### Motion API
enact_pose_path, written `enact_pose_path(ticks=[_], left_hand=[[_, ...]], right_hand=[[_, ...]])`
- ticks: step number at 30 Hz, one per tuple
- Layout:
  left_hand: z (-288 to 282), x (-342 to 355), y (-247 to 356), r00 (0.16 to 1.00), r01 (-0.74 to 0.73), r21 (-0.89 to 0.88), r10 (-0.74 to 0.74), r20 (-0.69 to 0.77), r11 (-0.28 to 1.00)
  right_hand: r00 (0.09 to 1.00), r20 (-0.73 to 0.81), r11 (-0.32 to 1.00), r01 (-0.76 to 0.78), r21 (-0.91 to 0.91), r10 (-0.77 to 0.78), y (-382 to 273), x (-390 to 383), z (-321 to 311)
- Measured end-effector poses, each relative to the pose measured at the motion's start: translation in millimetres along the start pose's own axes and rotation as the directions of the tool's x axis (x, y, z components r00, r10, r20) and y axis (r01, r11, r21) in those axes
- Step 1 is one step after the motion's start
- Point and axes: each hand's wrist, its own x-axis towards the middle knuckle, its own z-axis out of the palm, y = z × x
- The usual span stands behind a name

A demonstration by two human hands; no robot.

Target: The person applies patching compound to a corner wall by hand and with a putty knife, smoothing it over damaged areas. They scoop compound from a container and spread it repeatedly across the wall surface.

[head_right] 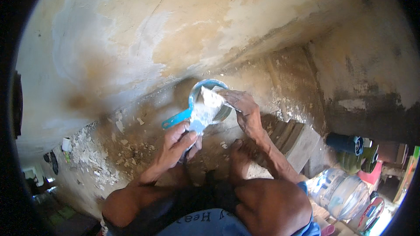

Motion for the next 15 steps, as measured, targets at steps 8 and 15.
enact_pose_path(ticks=[8, 15], left_hand=[[-6.7, 6.0, -6.6, 0.993, -0.019, 0.072, 0.028, -0.114, 0.997], [-1.5, 1.6, -6.9, 0.985, 0.021, 0.100, -0.003, -0.175, 0.995]], right_hand=[[0.981, -0.131, 0.986, -0.129, 0.102, 0.141, -47.8, 2.4, -43.2], [0.963, 0.160, 0.773, 0.271, -0.574, -0.218, -77.9, 16.2, -29.7]])
